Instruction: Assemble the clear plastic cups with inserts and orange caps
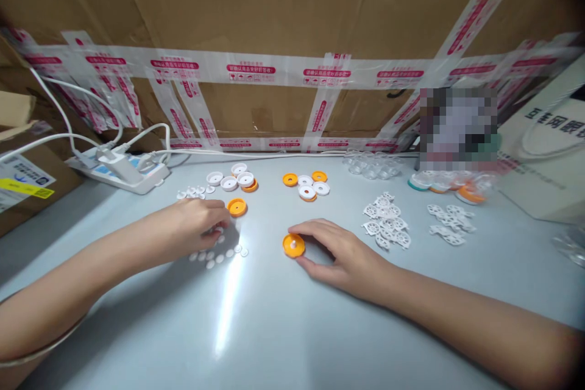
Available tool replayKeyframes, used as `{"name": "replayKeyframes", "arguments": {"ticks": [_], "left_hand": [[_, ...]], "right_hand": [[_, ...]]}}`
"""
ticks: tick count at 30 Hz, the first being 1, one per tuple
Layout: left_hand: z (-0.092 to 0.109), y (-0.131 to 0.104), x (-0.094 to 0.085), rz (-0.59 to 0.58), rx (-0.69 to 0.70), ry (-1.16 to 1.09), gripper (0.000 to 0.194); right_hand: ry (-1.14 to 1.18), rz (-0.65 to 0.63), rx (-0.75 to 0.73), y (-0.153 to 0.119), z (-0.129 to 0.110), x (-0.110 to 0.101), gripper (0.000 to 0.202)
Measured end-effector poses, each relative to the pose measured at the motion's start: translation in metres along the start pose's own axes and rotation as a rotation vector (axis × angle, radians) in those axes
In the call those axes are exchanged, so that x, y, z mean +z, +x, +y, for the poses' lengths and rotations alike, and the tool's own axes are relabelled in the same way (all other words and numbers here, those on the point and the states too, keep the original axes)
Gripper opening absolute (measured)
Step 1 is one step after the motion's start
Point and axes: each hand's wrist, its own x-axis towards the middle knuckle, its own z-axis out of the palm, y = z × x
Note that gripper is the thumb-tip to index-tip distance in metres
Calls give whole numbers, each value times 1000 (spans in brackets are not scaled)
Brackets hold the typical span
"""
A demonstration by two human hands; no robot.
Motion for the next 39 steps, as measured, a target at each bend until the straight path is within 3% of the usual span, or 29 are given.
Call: {"name": "replayKeyframes", "arguments": {"ticks": [10,16,24,28,34,39], "left_hand": [[-4,1,-9,-21,18,-167,18],[-11,5,-6,-13,-51,-245,13],[-5,6,-10,1,4,-165,16],[6,7,-4,155,66,-22,18],[57,15,14,570,275,-128,13],[76,26,32,617,419,-19,13]], "right_hand": [[3,11,-12,0,-1,-1,31],[7,9,-24,0,-2,-1,30],[11,4,-27,1,0,-1,30],[15,8,-30,0,0,0,30],[12,15,-31,0,0,0,31],[27,9,-36,0,1,-1,32]]}}
